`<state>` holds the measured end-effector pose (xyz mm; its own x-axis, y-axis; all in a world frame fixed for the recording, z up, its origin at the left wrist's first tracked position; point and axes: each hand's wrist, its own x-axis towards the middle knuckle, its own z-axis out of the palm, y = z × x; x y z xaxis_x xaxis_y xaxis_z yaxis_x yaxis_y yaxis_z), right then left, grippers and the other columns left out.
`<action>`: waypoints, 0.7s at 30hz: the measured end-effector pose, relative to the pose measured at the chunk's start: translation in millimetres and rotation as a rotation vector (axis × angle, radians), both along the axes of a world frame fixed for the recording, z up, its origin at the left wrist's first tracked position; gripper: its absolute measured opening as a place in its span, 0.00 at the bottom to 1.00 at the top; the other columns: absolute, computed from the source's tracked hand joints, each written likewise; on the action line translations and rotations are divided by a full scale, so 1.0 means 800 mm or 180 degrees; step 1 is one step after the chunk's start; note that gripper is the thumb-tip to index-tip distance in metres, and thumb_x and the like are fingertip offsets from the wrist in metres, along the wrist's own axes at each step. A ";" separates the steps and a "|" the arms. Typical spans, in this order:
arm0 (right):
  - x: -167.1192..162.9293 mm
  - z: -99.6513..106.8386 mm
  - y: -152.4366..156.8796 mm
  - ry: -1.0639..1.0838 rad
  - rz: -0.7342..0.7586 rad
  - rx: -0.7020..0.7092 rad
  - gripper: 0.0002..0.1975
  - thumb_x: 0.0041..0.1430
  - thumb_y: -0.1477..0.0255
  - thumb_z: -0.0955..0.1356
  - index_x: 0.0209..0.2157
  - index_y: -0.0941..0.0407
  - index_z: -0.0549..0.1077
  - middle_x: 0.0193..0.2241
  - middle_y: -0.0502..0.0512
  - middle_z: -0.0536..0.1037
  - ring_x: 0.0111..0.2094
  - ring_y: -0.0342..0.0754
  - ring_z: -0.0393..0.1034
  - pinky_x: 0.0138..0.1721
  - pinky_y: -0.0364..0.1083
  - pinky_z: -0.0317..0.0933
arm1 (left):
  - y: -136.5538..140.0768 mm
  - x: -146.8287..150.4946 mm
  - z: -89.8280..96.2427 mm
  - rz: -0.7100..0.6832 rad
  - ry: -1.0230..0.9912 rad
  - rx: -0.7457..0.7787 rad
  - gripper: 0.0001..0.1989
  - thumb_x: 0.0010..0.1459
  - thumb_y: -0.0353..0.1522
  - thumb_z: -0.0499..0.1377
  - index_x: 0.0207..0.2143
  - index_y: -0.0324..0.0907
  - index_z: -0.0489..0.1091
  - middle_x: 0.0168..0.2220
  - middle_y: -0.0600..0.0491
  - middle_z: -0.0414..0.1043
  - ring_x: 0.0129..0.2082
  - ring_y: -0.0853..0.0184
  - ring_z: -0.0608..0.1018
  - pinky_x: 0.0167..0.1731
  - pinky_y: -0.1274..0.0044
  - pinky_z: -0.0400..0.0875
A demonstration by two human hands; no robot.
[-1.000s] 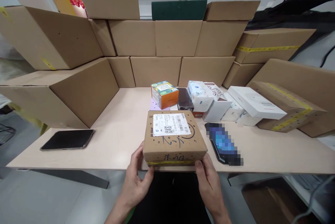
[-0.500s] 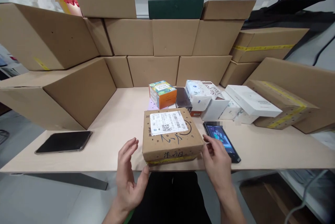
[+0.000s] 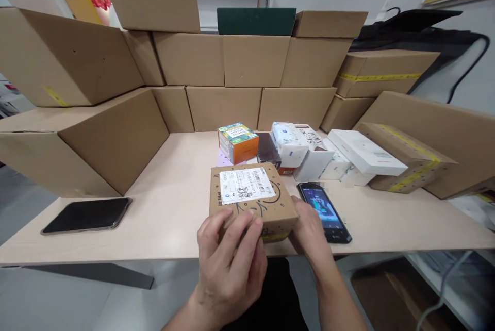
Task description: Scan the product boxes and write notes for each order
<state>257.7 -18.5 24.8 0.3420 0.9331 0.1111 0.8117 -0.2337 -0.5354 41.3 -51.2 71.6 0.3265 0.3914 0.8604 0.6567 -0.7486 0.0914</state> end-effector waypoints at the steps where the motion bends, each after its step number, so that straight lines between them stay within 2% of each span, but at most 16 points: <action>1: 0.005 0.000 -0.006 0.0069 -0.0052 0.0065 0.09 0.61 0.69 0.64 0.29 0.57 0.73 0.27 0.61 0.79 0.30 0.50 0.74 0.30 0.44 0.57 | 0.002 0.003 0.001 0.0072 0.0074 -0.0047 0.23 0.52 0.24 0.64 0.53 0.40 0.71 0.49 0.46 0.77 0.53 0.49 0.70 0.51 0.58 0.67; 4: 0.022 0.005 -0.024 0.0439 -0.0272 0.0407 0.13 0.63 0.61 0.63 0.32 0.55 0.70 0.26 0.57 0.78 0.27 0.49 0.74 0.29 0.45 0.62 | 0.005 0.008 0.003 0.0262 0.0273 -0.0159 0.21 0.56 0.27 0.63 0.54 0.40 0.71 0.50 0.46 0.78 0.54 0.48 0.69 0.52 0.57 0.61; 7: 0.028 0.027 -0.036 0.1609 -0.0592 0.1506 0.14 0.60 0.56 0.67 0.33 0.53 0.66 0.23 0.50 0.76 0.22 0.46 0.71 0.26 0.45 0.66 | 0.004 0.009 0.004 0.0299 0.0245 -0.0158 0.18 0.58 0.27 0.62 0.51 0.42 0.72 0.49 0.49 0.79 0.50 0.51 0.71 0.51 0.59 0.60; 9: 0.024 0.051 -0.037 0.2458 -0.0492 0.2294 0.13 0.58 0.60 0.70 0.33 0.53 0.65 0.23 0.48 0.74 0.20 0.44 0.70 0.23 0.44 0.65 | 0.001 0.008 0.005 0.0290 0.0234 -0.0118 0.17 0.58 0.27 0.62 0.50 0.43 0.73 0.47 0.49 0.79 0.49 0.53 0.72 0.49 0.61 0.60; 11: 0.013 0.076 -0.030 0.2945 -0.0051 0.2642 0.08 0.58 0.65 0.69 0.33 0.53 0.65 0.24 0.48 0.73 0.20 0.43 0.68 0.21 0.42 0.63 | -0.001 0.008 0.005 0.0318 0.0295 -0.0085 0.17 0.58 0.28 0.62 0.51 0.43 0.73 0.47 0.49 0.80 0.49 0.53 0.71 0.49 0.61 0.59; 13: -0.002 0.098 -0.019 0.3192 0.0458 0.2569 0.05 0.60 0.68 0.67 0.37 0.53 0.68 0.24 0.48 0.74 0.22 0.43 0.69 0.21 0.42 0.63 | -0.001 0.008 0.004 0.0399 0.0410 -0.0112 0.17 0.59 0.30 0.61 0.52 0.42 0.73 0.49 0.48 0.79 0.50 0.53 0.71 0.49 0.62 0.58; 15: -0.018 0.112 -0.005 0.3247 0.0919 0.2188 0.07 0.61 0.67 0.66 0.40 0.53 0.70 0.25 0.50 0.75 0.25 0.44 0.71 0.25 0.43 0.66 | 0.001 0.008 0.002 0.0510 0.0523 -0.0156 0.17 0.60 0.32 0.61 0.52 0.42 0.72 0.52 0.47 0.77 0.50 0.52 0.70 0.49 0.62 0.57; 18: -0.038 0.121 0.015 0.3060 0.1376 0.1555 0.09 0.62 0.63 0.67 0.40 0.53 0.69 0.26 0.48 0.75 0.25 0.42 0.70 0.26 0.42 0.67 | 0.003 0.011 0.001 0.0611 0.0616 -0.0139 0.15 0.61 0.33 0.61 0.51 0.43 0.73 0.54 0.48 0.76 0.50 0.53 0.70 0.49 0.62 0.56; 21: -0.048 0.122 0.027 0.2766 0.1621 0.1179 0.11 0.63 0.60 0.66 0.37 0.53 0.67 0.23 0.45 0.72 0.23 0.40 0.66 0.23 0.39 0.62 | 0.004 0.015 0.003 0.0612 0.0469 -0.0109 0.13 0.61 0.33 0.60 0.49 0.43 0.74 0.51 0.48 0.78 0.49 0.54 0.72 0.48 0.63 0.56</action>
